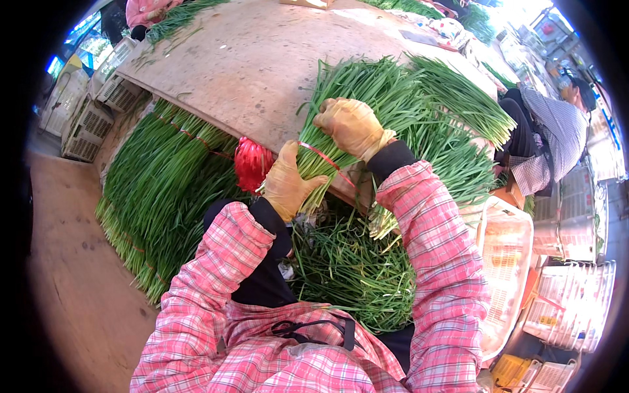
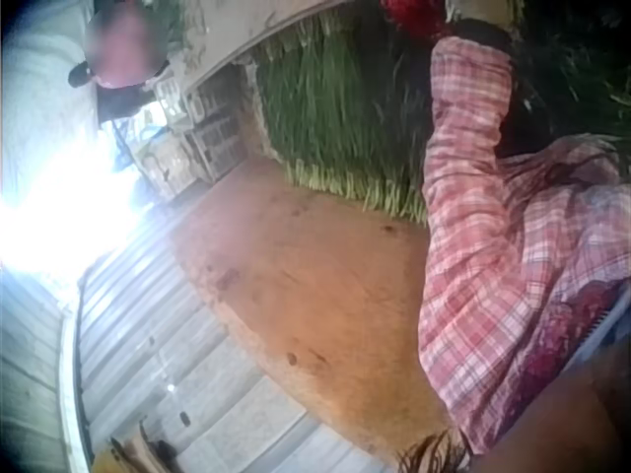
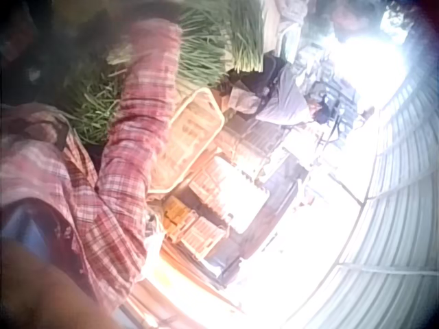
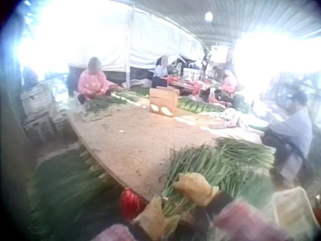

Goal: The person bundles chives by gathering the stems into a group, wrapping them with red tape, and cleaning the loose leaves from the bundle by hand.

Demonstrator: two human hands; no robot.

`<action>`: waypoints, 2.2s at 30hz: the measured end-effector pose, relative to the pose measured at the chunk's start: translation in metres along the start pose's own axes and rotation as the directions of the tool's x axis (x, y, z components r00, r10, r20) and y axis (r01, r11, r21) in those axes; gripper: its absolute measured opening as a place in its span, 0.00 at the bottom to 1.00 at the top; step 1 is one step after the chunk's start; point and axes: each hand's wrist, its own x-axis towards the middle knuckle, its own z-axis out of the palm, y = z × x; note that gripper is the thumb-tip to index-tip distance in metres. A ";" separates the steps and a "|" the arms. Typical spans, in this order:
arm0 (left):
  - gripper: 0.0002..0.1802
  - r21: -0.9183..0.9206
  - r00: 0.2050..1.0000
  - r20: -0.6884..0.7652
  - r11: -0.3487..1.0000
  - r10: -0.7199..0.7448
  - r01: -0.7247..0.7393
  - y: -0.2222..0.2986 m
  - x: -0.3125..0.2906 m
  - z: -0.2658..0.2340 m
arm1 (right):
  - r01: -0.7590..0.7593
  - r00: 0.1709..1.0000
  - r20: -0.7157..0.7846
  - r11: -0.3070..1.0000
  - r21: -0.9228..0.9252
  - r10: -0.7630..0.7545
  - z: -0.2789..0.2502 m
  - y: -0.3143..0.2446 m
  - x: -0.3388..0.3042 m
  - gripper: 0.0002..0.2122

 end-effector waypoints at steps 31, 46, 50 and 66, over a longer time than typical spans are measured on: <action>0.34 0.027 0.992 0.003 0.991 0.130 -0.130 0.004 -0.003 -0.010 | -0.245 0.964 0.137 0.961 0.125 0.228 0.009 -0.016 -0.003 0.08; 0.35 0.050 0.992 0.014 0.991 0.123 -0.123 -0.002 -0.001 -0.008 | -0.484 0.873 0.005 0.865 0.129 0.488 0.021 -0.027 -0.006 0.12; 0.37 -0.043 0.996 -0.038 0.996 0.081 -0.082 0.004 -0.010 -0.009 | -0.607 0.779 0.012 0.749 0.265 0.627 0.024 -0.024 -0.005 0.10; 0.42 -0.096 0.967 -0.240 0.989 0.086 -0.112 -0.009 -0.017 0.010 | -0.049 0.942 -0.322 0.989 0.142 0.093 0.015 -0.044 -0.004 0.06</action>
